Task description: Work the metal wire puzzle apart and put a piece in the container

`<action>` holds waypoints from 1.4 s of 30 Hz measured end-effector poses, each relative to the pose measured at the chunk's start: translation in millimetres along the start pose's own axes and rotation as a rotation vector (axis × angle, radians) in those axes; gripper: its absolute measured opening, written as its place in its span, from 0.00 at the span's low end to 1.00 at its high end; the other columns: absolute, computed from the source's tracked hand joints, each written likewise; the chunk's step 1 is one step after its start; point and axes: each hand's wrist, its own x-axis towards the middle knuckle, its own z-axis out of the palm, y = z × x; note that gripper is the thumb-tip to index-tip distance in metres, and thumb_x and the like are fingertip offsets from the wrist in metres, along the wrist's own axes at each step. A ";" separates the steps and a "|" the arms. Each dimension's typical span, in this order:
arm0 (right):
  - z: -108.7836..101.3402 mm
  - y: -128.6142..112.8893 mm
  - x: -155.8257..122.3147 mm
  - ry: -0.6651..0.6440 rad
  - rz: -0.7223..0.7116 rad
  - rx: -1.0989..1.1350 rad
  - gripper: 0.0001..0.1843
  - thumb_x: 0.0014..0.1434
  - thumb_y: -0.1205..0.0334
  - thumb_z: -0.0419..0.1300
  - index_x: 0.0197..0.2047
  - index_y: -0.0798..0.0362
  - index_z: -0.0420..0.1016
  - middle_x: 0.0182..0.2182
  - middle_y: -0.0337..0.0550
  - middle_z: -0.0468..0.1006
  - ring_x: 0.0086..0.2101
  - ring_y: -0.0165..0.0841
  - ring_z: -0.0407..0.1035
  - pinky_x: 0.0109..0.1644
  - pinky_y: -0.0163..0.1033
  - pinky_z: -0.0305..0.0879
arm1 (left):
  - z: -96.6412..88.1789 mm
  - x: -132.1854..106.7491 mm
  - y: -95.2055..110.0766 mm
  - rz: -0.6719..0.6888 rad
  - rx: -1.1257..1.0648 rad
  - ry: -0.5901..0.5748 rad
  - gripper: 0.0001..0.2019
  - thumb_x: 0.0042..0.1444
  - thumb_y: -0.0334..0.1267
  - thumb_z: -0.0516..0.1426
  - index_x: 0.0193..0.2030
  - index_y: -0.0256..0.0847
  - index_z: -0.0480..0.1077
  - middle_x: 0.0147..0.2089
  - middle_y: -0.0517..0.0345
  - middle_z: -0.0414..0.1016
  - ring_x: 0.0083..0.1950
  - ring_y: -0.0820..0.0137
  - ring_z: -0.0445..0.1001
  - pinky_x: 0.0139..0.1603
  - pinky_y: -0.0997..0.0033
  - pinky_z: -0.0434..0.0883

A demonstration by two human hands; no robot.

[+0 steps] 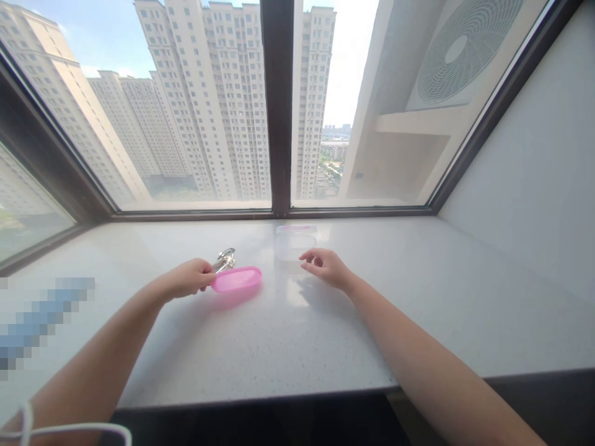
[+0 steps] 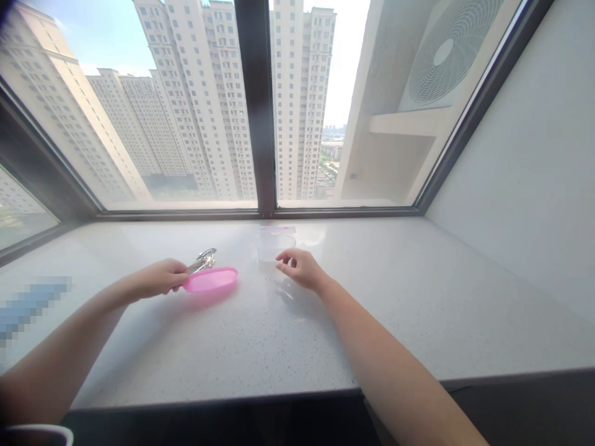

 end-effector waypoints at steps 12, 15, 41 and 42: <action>16.1 -15.7 -6.4 -0.439 -0.168 -0.018 0.43 0.36 0.54 0.74 0.57 0.51 0.68 0.50 0.49 0.69 0.49 0.41 0.64 0.54 0.45 0.61 | 98.8 7.1 54.3 0.259 0.121 0.273 0.09 0.49 0.39 0.50 0.22 0.40 0.64 0.23 0.59 0.69 0.26 0.70 0.64 0.26 0.71 0.51; 18.0 -20.7 -7.4 -0.468 -0.158 -0.074 0.43 0.36 0.55 0.73 0.57 0.51 0.68 0.50 0.49 0.68 0.51 0.42 0.63 0.54 0.45 0.61 | 106.4 5.1 56.4 0.285 0.116 0.325 0.11 0.52 0.41 0.50 0.22 0.40 0.64 0.22 0.60 0.68 0.25 0.71 0.63 0.26 0.71 0.50; -0.7 -44.9 -17.7 -0.511 -0.163 -0.358 0.37 0.40 0.43 0.69 0.51 0.54 0.73 0.43 0.48 0.72 0.36 0.36 0.68 0.36 0.37 0.62 | 50.9 72.9 -29.4 -0.061 -0.156 0.733 0.28 0.59 0.56 0.44 0.54 0.36 0.67 0.61 0.41 0.66 0.64 0.55 0.62 0.61 0.55 0.58; -0.6 -43.7 -16.4 -0.478 -0.156 -0.336 0.37 0.42 0.42 0.68 0.52 0.54 0.73 0.44 0.49 0.72 0.36 0.36 0.68 0.37 0.37 0.62 | 49.3 75.1 -27.9 -0.043 -0.169 0.746 0.27 0.60 0.54 0.43 0.53 0.36 0.68 0.60 0.43 0.67 0.64 0.57 0.62 0.62 0.58 0.58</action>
